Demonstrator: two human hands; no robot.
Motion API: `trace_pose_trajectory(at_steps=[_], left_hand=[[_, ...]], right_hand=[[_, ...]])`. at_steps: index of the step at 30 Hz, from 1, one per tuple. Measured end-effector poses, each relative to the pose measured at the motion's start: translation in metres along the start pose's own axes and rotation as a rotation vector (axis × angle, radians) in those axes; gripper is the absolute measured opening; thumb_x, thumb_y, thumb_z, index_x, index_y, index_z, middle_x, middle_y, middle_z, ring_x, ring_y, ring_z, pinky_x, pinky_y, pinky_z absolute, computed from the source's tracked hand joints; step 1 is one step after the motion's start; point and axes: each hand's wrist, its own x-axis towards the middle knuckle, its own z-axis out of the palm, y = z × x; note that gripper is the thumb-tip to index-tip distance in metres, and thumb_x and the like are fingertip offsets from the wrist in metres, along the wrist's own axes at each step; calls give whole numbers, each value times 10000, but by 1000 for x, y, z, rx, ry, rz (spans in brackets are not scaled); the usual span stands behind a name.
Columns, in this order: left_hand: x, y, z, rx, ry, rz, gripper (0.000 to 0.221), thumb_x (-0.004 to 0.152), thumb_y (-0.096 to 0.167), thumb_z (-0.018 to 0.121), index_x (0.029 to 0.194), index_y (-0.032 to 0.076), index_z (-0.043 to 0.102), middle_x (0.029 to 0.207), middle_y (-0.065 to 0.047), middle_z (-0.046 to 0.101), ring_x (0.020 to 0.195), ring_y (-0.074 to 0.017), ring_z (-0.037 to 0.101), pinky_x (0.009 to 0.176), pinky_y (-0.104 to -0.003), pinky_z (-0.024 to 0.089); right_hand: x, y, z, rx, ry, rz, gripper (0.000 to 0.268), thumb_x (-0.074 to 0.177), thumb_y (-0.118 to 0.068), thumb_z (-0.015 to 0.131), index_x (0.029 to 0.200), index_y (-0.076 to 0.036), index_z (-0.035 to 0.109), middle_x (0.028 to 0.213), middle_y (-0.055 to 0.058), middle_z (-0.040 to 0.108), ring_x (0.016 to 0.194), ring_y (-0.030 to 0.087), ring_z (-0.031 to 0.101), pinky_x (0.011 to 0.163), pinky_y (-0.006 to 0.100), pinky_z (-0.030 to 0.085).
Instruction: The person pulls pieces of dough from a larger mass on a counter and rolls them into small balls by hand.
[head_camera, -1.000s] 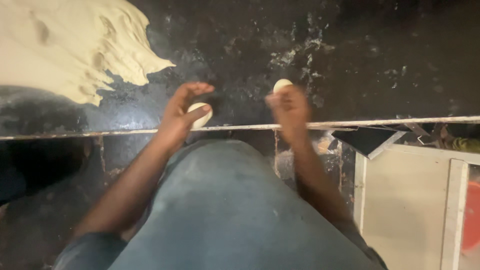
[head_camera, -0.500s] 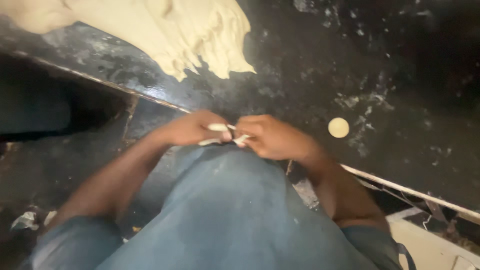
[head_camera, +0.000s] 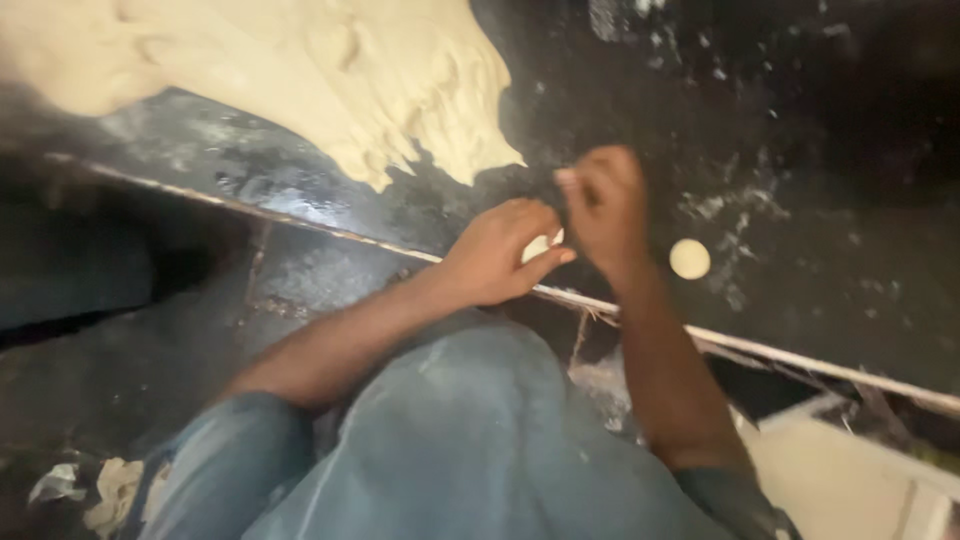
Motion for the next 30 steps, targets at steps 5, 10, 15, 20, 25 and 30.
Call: trace_pose_trajectory(at_steps=[5,10,15,20,25,30], left_hand=[[16,-35,31,293,-227,176,228,881,272,760,900,81,636,934,-136,587,929,-351,586,768,-459,470],[-8,-44,15,433,-380,58,238,857,332,766,911,111,697,948,-127,587,954,-350,558,778,-471,440],[34,-41,32,652,-208,222,446,782,459,755,978,63,694,979,-181,592,950,-374,556,787,-484,414],[67,-41,124,357,130,-200,381,951,383,798,884,51,623,875,-153,593,880,-379,550,806,-491,407],[-7,-13,129,354,-128,30,273,674,84,704,941,65,651,986,-138,612,1020,-387,570,892,-460,448],[28,-46,73,741,-182,32,366,678,360,808,912,90,729,1021,-175,633,942,-381,568,764,-500,413]], right_hand=[[-74,79,-68,-276,200,178,195,1023,-211,792,1000,-48,688,1144,137,645,1107,339,604,956,470,470],[-160,104,-67,-337,-5,298,246,969,-251,728,1125,-79,648,1233,172,587,1195,378,523,1026,521,413],[-162,131,-106,-659,-13,136,351,921,-328,746,1107,-58,621,1231,204,583,1156,401,530,961,561,368],[-72,163,-82,-196,257,277,278,999,-289,779,915,-83,612,1023,140,581,1004,345,549,924,486,411],[-155,99,-82,2,-83,-113,258,909,-279,759,976,-62,637,1064,121,622,1057,350,566,992,469,430],[-138,157,-132,-360,-66,-147,350,768,-340,788,960,-78,658,1026,142,589,1010,341,530,869,556,344]])
